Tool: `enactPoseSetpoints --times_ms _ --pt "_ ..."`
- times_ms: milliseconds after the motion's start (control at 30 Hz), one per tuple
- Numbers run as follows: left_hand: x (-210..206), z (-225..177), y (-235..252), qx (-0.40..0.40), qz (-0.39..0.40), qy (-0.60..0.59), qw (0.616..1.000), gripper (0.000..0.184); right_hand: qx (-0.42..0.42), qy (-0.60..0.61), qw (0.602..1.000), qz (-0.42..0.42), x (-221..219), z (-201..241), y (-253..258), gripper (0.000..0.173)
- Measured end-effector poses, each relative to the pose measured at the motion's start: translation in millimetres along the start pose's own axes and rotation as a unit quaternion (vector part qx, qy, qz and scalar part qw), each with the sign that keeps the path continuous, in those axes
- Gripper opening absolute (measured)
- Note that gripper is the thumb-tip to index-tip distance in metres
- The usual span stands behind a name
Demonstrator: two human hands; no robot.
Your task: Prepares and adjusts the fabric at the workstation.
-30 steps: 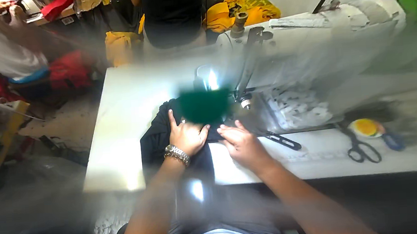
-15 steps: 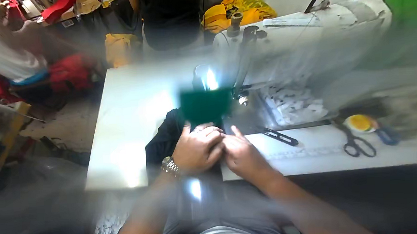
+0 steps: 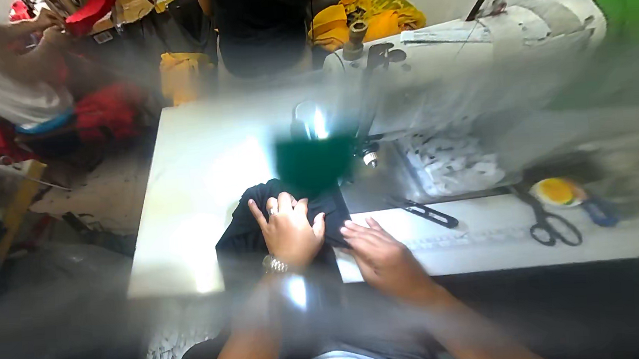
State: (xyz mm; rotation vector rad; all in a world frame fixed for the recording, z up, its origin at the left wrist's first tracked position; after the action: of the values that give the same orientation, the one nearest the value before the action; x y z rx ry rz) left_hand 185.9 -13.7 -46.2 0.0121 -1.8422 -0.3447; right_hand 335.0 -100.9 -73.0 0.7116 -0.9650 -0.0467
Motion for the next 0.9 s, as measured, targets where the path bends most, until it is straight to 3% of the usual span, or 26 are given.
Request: enactPoseSetpoints --times_ms 400,500,567,600,667,900 --pt "-11 7 40 0.016 0.072 0.018 0.997 0.049 -0.024 0.007 0.999 0.02 -11 -22 30 0.018" --pt "-8 2 29 -0.069 0.016 -0.025 0.997 0.029 -0.015 -0.01 0.999 0.03 -12 -21 30 0.019" --pt "-6 -3 14 -0.154 -0.019 -0.054 0.986 0.035 0.003 -0.025 0.999 0.034 -10 -19 25 0.022" --pt "-6 -4 7 -0.16 0.003 -0.05 0.986 0.038 0.011 -0.027 0.999 0.032 -8 -17 22 0.023" --pt "-7 -1 -4 -0.139 0.034 -0.028 0.989 0.04 0.021 -0.029 0.999 0.027 -5 -15 16 0.024" --pt "-11 2 5 -0.115 0.034 -0.016 0.993 0.039 0.005 -0.027 0.999 0.03 -7 -18 23 0.023"
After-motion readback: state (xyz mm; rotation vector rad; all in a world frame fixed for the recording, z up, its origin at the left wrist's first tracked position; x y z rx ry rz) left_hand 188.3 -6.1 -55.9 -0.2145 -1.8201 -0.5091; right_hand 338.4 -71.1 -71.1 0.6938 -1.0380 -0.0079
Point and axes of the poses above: each hand's wrist, its own y-axis towards the middle knuckle, its own x-axis out of the back of the hand, z = x × y, the point moved 4 cm from there along y, towards the middle knuckle, and after that the axes turned 5 degrees about x, right-handed, at the moved point
